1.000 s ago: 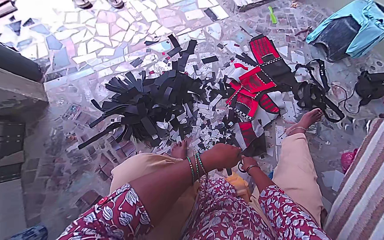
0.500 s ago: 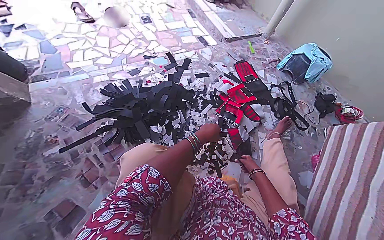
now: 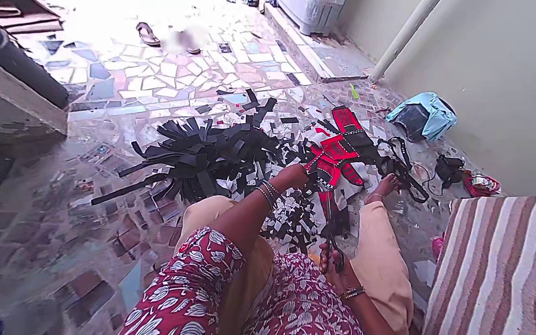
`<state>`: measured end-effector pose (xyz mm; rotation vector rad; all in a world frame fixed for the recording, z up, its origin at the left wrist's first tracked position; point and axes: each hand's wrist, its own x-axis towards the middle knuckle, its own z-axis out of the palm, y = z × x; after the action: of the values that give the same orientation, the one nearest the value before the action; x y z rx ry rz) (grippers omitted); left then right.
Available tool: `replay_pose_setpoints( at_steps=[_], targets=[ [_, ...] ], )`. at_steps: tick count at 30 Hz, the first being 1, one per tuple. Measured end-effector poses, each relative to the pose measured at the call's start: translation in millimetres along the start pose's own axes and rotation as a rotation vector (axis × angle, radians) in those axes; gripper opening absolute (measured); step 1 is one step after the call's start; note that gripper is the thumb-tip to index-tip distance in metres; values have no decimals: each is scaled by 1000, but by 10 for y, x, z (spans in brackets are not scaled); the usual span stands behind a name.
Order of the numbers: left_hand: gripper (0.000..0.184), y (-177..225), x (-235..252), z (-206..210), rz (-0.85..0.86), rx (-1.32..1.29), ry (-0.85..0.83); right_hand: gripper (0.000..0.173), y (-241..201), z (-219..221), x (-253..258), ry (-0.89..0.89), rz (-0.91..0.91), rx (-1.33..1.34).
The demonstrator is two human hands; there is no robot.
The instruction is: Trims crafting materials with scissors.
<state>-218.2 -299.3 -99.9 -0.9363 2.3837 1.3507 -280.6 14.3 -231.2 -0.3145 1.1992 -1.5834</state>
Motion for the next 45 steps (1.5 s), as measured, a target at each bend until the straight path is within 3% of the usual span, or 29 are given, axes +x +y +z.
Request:
replay_pose_setpoints(
  at_steps=[6,14,26,45],
  targets=[
    [31,-149,36,-45,-62,15,-28,79,39,34,223,-212,-29,-256],
    [28,-259,102,10,-75,47,-82,89,110,36,288,-228,63,-358],
    [25,-111,224,274,-131,-46,-224,81,67,-42,294,-254,11,-297],
    [22,-181,218,347,-130,-174,-247,71,55,0,279,-231,-4,-259]
  ],
)
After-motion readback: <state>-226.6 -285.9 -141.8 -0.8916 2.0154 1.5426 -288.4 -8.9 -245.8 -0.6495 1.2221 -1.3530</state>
